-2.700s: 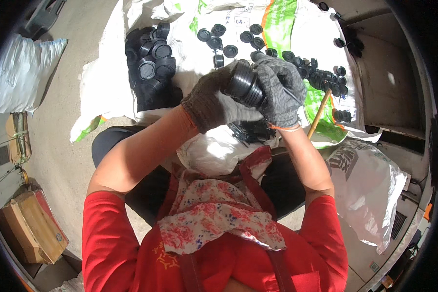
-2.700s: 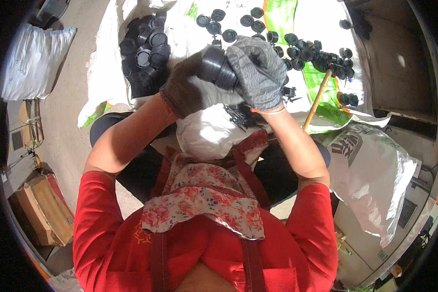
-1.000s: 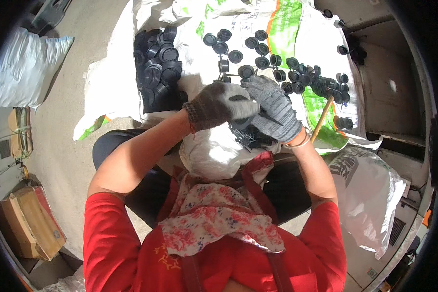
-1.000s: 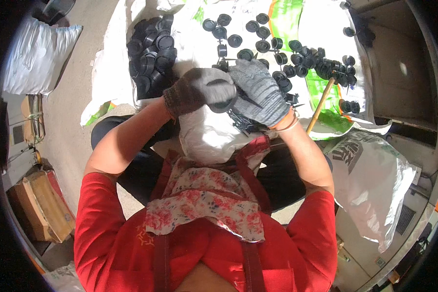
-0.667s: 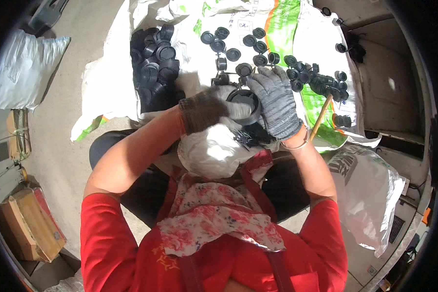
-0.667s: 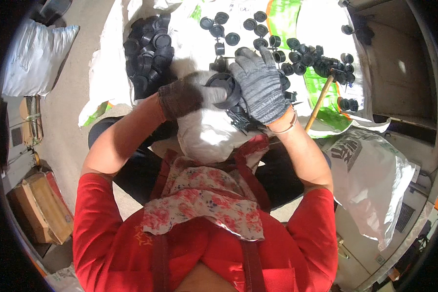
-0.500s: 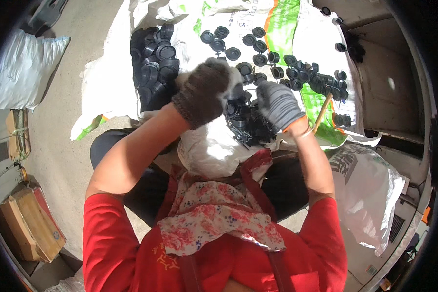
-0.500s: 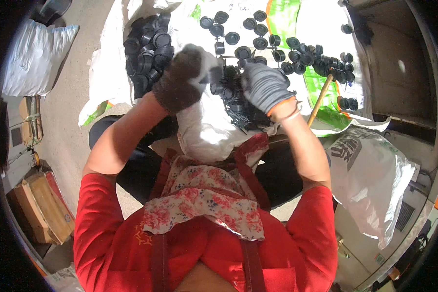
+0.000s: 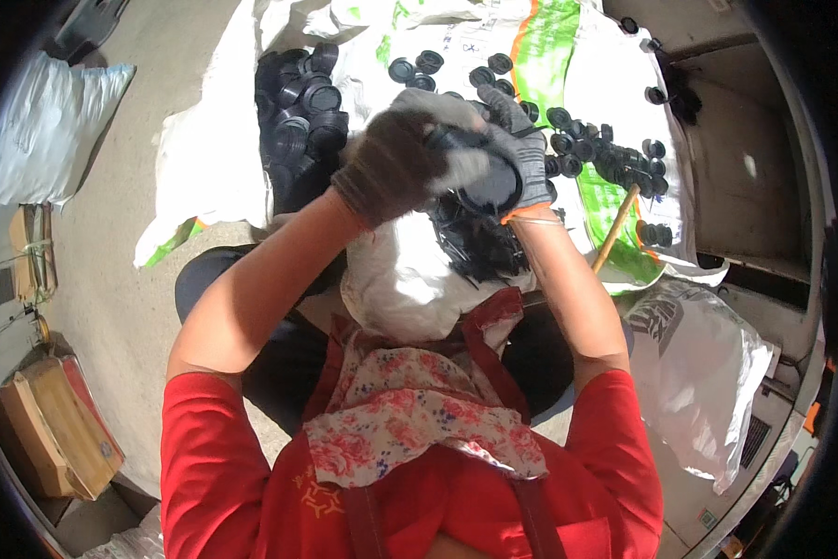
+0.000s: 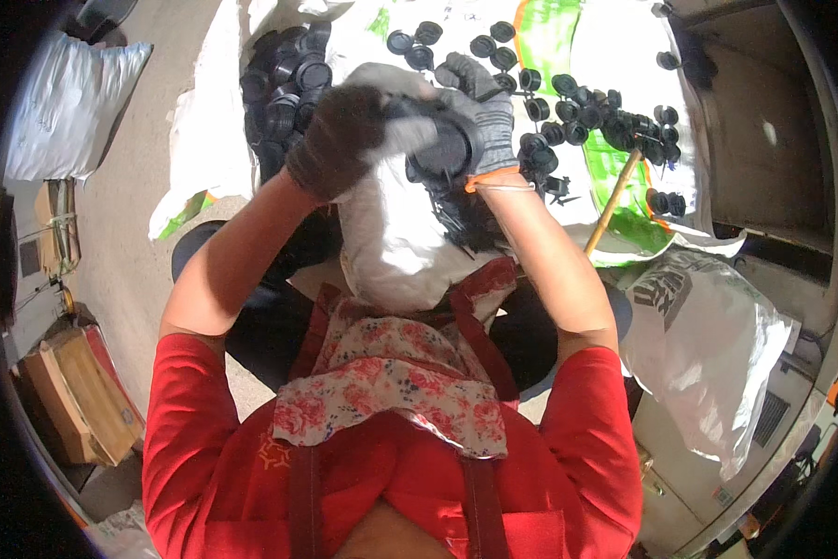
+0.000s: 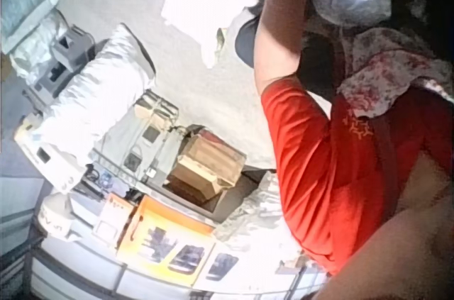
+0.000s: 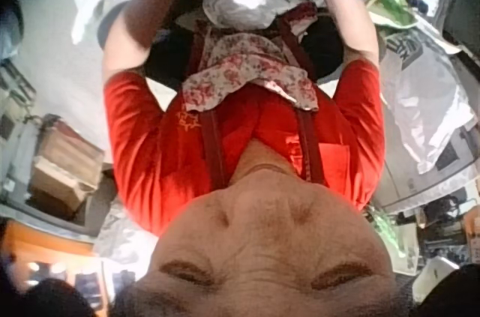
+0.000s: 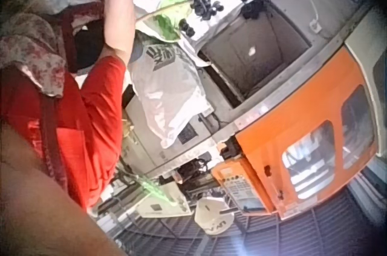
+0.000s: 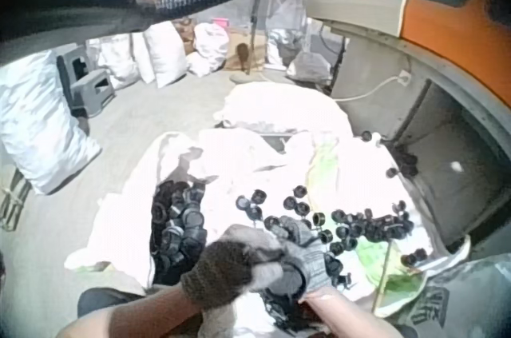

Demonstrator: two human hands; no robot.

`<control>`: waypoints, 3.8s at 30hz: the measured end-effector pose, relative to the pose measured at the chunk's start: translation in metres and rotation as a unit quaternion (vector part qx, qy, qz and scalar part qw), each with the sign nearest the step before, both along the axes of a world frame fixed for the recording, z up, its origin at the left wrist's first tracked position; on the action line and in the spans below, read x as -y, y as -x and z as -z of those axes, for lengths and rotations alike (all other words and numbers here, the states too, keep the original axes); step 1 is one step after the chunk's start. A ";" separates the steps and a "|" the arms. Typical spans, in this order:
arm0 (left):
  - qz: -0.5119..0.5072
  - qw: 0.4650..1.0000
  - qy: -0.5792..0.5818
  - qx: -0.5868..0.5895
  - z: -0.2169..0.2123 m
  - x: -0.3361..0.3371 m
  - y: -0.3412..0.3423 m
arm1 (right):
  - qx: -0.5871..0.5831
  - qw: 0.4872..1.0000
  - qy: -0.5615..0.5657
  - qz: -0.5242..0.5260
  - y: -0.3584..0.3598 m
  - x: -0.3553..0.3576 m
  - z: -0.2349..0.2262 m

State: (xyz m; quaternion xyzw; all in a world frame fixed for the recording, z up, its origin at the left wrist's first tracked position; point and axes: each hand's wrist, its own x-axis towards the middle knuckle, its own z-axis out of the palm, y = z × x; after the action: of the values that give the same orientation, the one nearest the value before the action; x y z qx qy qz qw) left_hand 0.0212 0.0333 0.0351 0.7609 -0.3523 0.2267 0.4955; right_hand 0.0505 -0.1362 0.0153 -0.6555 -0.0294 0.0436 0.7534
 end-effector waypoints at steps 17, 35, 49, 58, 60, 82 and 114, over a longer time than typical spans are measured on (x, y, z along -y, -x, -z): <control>-0.308 0.932 -0.170 -0.088 0.006 -0.057 -0.014 | 0.100 0.529 0.792 -0.289 -0.026 0.079 0.173; 0.153 0.857 0.083 -0.484 0.057 0.004 0.010 | 0.331 0.838 0.387 -0.196 0.053 0.077 -0.021; 0.125 0.910 0.008 -0.395 0.057 0.015 0.022 | 0.366 0.833 0.412 -0.044 0.053 0.052 -0.014; 0.063 0.951 -0.169 -0.251 -0.007 0.010 0.034 | 0.307 0.773 0.509 -0.222 0.061 0.043 -0.042; 0.032 0.975 -0.175 -0.134 -0.015 0.014 0.036 | 0.103 0.861 0.417 -0.273 0.056 0.047 -0.055; 0.021 0.947 0.192 -0.256 0.020 -0.030 -0.002 | 0.046 0.993 0.031 0.106 -0.004 -0.076 -0.020; -0.663 0.671 -0.318 -0.099 -0.177 -0.373 -0.042 | 0.281 0.848 0.447 -0.037 -0.110 -0.197 -0.099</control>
State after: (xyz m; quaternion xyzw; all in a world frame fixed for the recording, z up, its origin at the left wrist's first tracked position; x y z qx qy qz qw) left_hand 0.0627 0.4060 0.2119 0.9238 0.2445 0.2936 -0.0246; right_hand 0.1608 0.0610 0.1147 -0.9042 -0.2417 -0.1061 0.3358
